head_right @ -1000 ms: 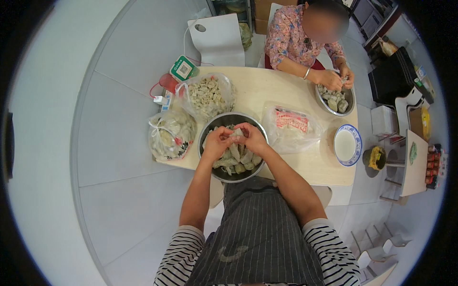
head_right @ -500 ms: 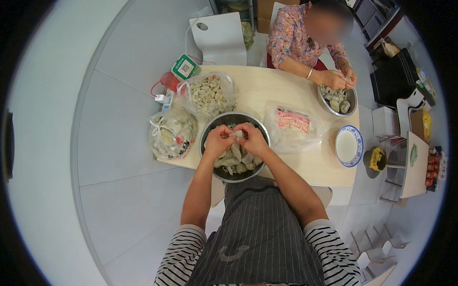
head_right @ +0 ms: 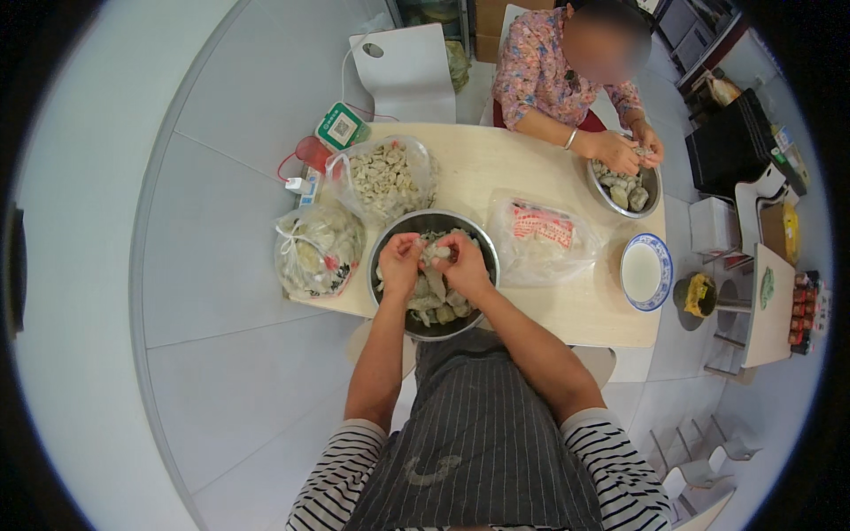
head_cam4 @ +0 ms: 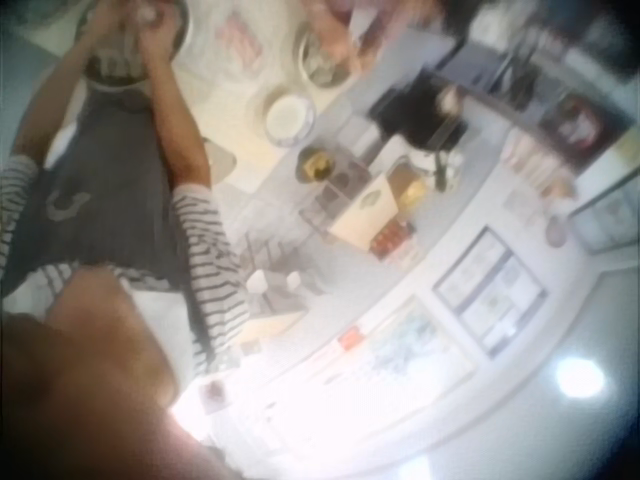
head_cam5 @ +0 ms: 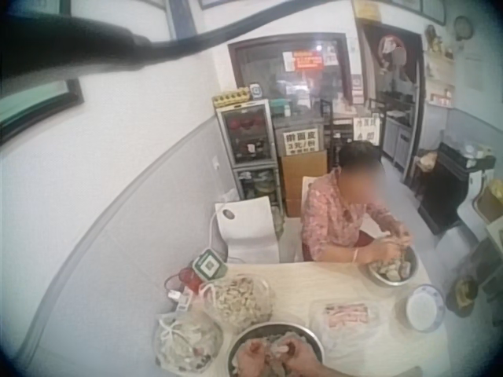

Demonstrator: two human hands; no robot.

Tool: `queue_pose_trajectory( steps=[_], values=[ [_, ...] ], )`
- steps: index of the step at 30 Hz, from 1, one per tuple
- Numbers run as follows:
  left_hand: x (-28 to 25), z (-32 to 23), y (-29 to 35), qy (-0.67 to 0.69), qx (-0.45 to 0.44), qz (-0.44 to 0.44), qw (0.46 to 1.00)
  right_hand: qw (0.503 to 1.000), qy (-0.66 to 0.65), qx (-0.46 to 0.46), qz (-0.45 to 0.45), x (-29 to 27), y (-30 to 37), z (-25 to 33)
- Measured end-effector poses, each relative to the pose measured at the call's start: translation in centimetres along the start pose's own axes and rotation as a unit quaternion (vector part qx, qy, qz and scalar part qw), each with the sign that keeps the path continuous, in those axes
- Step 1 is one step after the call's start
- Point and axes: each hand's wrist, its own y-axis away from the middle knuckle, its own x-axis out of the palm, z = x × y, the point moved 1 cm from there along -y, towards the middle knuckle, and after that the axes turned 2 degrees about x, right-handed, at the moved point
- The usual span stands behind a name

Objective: The person stands at a table and repeatedly picks dumplings from a metal bowl, placing them into a clear plastic bag. Another person sits across the table also handling dumplings. The camera wearer then walks to a counter and handles small packets of sauce.

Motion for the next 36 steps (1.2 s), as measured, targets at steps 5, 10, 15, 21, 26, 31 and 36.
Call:
queue_pose_trajectory(
  steps=[5,10,15,21,26,31,36],
  values=[
    [-0.9,0.1,-0.7,-0.147,0.056,-0.03,0.987,1.0,0.002,0.007,-0.005,-0.3,-0.2,0.4],
    [-1.2,-0.3,-0.7,-0.181,0.05,-0.039,0.982,0.998,-0.056,0.035,0.024,-1.0,-0.9,-0.3],
    [-0.7,-2.1,-0.1,-0.049,-0.008,0.211,0.976,0.997,-0.025,0.038,0.069,-1.7,-1.5,-1.2],
    [-0.7,-2.2,-0.1,-0.303,0.157,0.141,0.93,0.992,-0.005,0.063,0.112,-1.9,-0.7,-0.8],
    [-3.1,-0.5,-1.6,-0.223,0.083,0.094,0.967,0.99,-0.078,0.079,0.085,-1.6,-1.0,-2.7],
    [-0.6,-2.5,0.0,-0.027,-0.019,0.207,0.978,0.99,-0.066,0.058,0.106,-1.3,-1.5,-1.8],
    [-0.4,0.2,-0.2,-0.179,0.068,0.124,0.974,0.986,-0.067,0.09,0.123,-1.4,-1.3,-0.5]
  ],
)
